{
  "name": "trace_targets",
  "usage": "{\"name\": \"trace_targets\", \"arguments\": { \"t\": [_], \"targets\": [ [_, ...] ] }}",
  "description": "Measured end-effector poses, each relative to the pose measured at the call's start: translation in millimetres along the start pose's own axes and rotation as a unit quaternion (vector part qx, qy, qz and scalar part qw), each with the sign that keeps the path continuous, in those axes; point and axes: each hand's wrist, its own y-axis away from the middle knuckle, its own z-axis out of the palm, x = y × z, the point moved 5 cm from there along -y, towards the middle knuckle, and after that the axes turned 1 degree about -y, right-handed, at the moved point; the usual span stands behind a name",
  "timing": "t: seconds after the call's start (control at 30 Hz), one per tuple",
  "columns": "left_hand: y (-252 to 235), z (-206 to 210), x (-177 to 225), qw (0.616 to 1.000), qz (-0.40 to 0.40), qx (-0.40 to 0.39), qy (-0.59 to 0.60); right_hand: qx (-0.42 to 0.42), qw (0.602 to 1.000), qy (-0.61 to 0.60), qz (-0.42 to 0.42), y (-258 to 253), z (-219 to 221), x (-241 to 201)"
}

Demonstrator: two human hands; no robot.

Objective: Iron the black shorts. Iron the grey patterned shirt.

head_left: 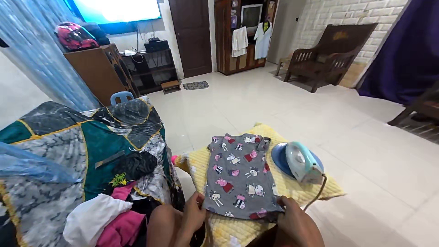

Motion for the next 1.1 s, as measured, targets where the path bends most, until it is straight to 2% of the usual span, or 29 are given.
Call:
{"name": "trace_targets", "arguments": {
  "t": [0.1,0.2,0.27,0.33,0.43,0.5,0.57,0.67,0.77,0.83,0.93,1.0,1.1],
  "targets": [
    [5,-15,9,0.998,0.031,0.049,-0.007,0.088,0.995,-0.031,-0.024,2,2,10],
    [22,-27,16,0.985,0.118,0.124,-0.023,0.229,0.966,-0.056,-0.103,5,-1,25],
    [36,-28,12,0.976,0.166,0.136,-0.040,0.276,0.951,-0.043,-0.134,13,-1,33],
    [47,-24,5,0.979,0.169,0.099,-0.055,0.243,0.959,-0.036,-0.140,21,6,43],
    [55,-13,-10,0.984,0.160,-0.045,-0.065,0.114,0.984,-0.028,-0.135,29,27,62],
    [56,-6,-24,0.971,0.171,-0.161,-0.044,-0.011,0.997,-0.022,-0.066,35,36,71],
    [52,-6,-33,0.962,0.179,-0.207,-0.016,-0.093,0.994,-0.048,-0.034,33,38,78],
    [28,-23,-33,0.973,0.158,-0.165,-0.018,-0.060,0.992,-0.091,-0.069,17,16,73],
    [-17,-43,-10,0.985,0.161,-0.065,-0.005,0.026,0.994,-0.087,-0.062,-4,-15,54],
    [-55,-50,12,0.988,0.153,0.005,0.008,0.054,0.992,-0.089,-0.072,-16,-22,36],
    [-117,-46,51,0.992,0.114,0.058,-0.020,0.005,0.992,-0.089,-0.094,-18,-12,-8],
    [-155,-29,70,0.993,0.068,0.063,-0.070,-0.073,0.984,-0.108,-0.122,-8,5,-40],
    [-195,4,80,0.986,-0.032,0.040,-0.158,-0.113,0.959,-0.160,-0.206,8,36,-59]
  ]
}}
